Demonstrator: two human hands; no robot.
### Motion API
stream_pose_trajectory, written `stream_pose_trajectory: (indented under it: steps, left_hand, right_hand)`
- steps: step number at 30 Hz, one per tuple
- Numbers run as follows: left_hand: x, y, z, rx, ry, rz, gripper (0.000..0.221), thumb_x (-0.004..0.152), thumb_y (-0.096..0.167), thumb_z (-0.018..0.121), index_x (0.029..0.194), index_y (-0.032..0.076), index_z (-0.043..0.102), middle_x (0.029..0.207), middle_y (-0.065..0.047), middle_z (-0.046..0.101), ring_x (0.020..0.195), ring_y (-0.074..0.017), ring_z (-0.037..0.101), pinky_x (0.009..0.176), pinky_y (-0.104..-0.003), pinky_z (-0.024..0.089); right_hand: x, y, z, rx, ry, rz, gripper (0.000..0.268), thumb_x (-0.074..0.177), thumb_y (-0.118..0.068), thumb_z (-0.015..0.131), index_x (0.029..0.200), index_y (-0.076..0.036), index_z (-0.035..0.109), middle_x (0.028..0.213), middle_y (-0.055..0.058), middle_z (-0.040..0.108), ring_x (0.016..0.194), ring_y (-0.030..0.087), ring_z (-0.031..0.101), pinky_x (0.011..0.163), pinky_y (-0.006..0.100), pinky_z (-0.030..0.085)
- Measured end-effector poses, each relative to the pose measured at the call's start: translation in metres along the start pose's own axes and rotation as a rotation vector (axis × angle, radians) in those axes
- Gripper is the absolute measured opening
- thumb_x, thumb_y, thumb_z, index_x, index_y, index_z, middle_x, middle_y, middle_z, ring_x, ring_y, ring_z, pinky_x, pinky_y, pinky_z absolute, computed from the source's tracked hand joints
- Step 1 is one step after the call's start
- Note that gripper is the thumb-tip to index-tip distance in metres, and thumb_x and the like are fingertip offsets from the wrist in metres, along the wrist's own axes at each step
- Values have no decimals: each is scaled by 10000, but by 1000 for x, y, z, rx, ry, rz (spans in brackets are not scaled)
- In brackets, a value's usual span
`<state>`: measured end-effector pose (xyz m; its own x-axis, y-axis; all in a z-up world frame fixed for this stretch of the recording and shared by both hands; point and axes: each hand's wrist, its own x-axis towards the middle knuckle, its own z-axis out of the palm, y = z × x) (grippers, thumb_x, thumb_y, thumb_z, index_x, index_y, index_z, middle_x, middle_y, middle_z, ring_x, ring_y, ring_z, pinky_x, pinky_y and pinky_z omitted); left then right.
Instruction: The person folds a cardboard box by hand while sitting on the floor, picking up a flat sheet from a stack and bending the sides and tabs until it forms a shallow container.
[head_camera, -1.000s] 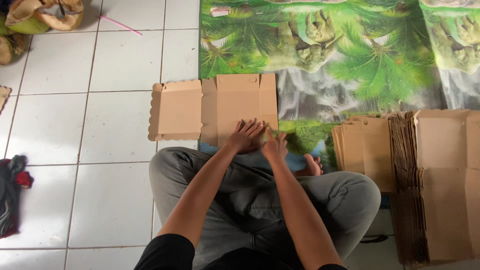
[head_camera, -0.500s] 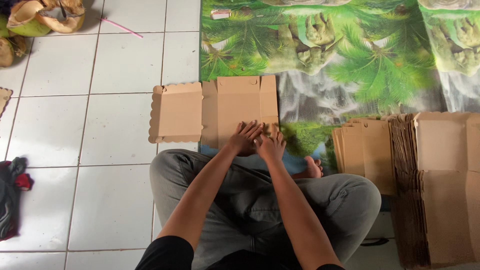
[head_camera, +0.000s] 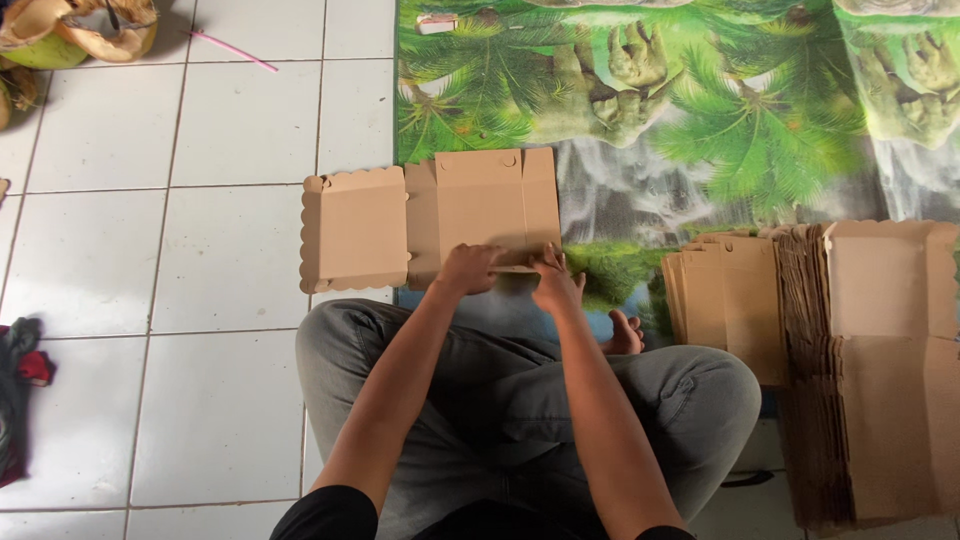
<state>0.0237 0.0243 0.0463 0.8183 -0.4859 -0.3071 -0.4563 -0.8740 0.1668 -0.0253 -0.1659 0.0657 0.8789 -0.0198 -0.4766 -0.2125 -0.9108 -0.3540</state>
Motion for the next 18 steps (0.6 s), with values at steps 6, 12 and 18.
stream_pose_trajectory:
  steps: [6,12,18]
  left_hand:
    - [4,-28,-3,-21,290,-324,458,889,459,605,1241,167,584,1214,-16,567,1160,-222,552,981,-423,429]
    - [3,-32,21,-131,227,-475,637,963,530,548,1453,176,350,1521,-165,203,1449,-338,178,1133,-497,240]
    - [-8,-25,9,-203,75,-396,656,1001,588,453,1564,300,280,1646,-92,-37,1516,-317,-60,1195,-539,34]
  right_hand:
    - [6,-10,11,20,84,50,560,1019,-425,458,1527,-212,357,1643,48,172,1505,321,155,1137,707,138]
    - [-24,-32,13,-139,124,-29,694,990,-389,551,1574,-366,176,1650,97,-126,1499,424,-26,1126,726,61]
    - [-14,-18,0,-148,144,132,540,1033,-534,341,1551,-420,237,1663,47,-76,1507,387,-57,1130,714,9]
